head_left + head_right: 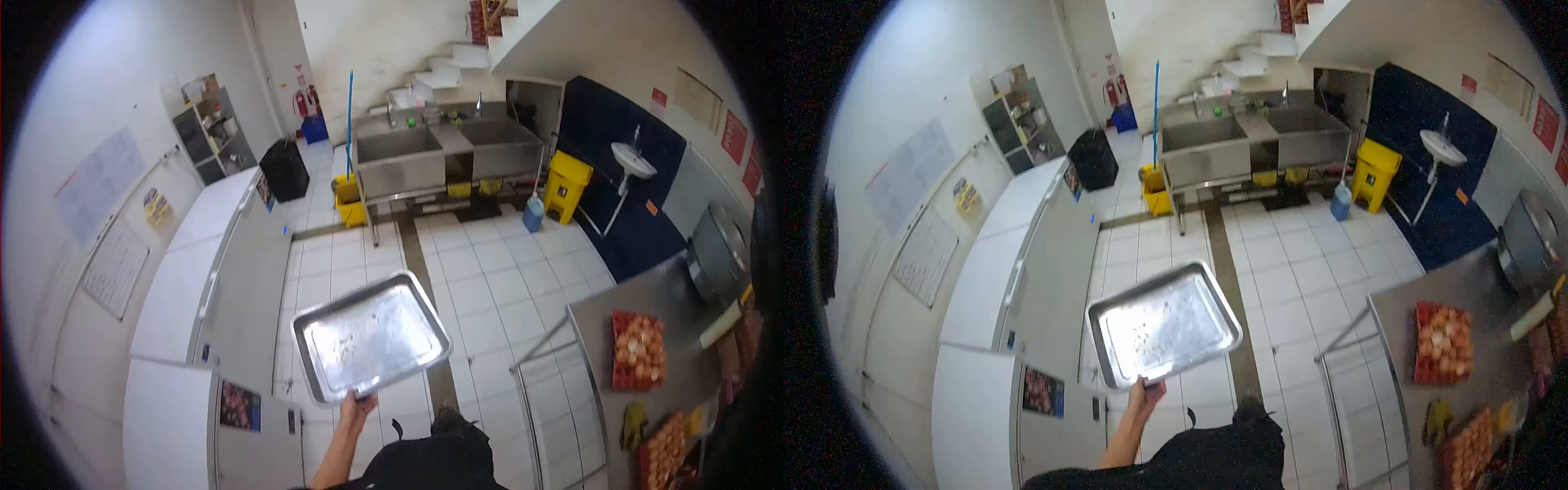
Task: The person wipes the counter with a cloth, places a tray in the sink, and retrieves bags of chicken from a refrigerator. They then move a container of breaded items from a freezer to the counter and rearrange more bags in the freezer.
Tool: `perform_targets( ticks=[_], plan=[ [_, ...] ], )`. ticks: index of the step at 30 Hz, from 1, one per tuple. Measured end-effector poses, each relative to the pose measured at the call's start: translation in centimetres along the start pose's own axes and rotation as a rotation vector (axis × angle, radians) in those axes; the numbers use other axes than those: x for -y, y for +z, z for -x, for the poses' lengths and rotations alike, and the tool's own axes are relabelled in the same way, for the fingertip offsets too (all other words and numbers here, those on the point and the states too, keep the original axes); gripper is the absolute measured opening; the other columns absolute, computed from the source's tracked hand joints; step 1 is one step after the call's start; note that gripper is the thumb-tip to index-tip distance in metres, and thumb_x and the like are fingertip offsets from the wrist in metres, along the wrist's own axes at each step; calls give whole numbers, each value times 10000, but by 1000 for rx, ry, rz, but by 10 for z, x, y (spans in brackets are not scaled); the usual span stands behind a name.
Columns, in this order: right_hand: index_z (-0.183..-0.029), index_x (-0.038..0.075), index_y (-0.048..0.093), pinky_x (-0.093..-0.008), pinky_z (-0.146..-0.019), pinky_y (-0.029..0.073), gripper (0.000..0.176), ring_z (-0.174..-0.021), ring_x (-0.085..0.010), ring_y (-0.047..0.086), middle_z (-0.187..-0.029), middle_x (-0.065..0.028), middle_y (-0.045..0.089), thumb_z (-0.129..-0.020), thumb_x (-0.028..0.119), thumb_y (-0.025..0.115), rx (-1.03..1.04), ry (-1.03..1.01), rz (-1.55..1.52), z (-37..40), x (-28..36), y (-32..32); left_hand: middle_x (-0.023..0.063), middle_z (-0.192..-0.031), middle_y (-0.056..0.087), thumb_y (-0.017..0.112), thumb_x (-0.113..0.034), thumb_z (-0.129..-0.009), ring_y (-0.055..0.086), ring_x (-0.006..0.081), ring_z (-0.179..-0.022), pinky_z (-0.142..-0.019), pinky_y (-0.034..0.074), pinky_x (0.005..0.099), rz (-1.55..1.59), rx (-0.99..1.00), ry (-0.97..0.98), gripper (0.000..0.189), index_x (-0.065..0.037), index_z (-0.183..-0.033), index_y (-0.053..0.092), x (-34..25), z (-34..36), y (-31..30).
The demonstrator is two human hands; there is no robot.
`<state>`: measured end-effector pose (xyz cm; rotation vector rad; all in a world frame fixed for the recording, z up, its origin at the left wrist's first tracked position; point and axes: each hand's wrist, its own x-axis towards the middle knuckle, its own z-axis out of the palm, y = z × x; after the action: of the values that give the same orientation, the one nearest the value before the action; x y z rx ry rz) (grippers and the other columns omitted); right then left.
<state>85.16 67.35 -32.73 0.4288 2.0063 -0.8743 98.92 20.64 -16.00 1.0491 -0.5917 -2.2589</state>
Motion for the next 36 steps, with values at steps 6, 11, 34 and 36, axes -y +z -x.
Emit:
perform_targets(
  ticks=[6, 11, 34, 36],
  plan=[
    [-711, 69, 557, -356, -475, 428, 111, -545, -202, 502, -614, -51, 515, -767, 163, 536, -100, -145, 346, -138, 142, -70, 189, -916, 581, 409, -267, -911, 624, 271, -777, -726, 545, 401, 8, -198, -34, 360, 45, -1088, 431, 0, -43, 70],
    [-1007, 68, 550, -310, -555, 485, 261, -698, -206, 612, -824, -81, 613, -854, 271, 495, -58, -468, -601, -265, 429, -159, 207, -918, 561, 420, -260, -905, 609, 271, -828, -759, 533, 399, 82, -201, -99, 364, 39, -1112, 397, -11, -105, 127],
    [-1077, 64, 549, -359, -642, 503, 295, -766, -200, 630, -921, -101, 633, -880, 256, 446, 41, -180, -259, -257, 714, 18, 96, -720, 641, 428, -269, -879, 571, 155, -556, -600, 520, 296, 36, -25, -279, 325, 9, -1004, 543, -208, -661, 410],
    [-1061, 76, 562, -337, -634, 496, 268, -756, -178, 626, -896, -78, 639, -897, 262, 463, 226, -297, -40, -219, 785, 17, 144, -784, 657, 418, -288, -874, 592, 184, -594, -576, 523, 335, 60, 60, -396, 335, -6, -1022, 520, -193, -709, 386]
  ],
)
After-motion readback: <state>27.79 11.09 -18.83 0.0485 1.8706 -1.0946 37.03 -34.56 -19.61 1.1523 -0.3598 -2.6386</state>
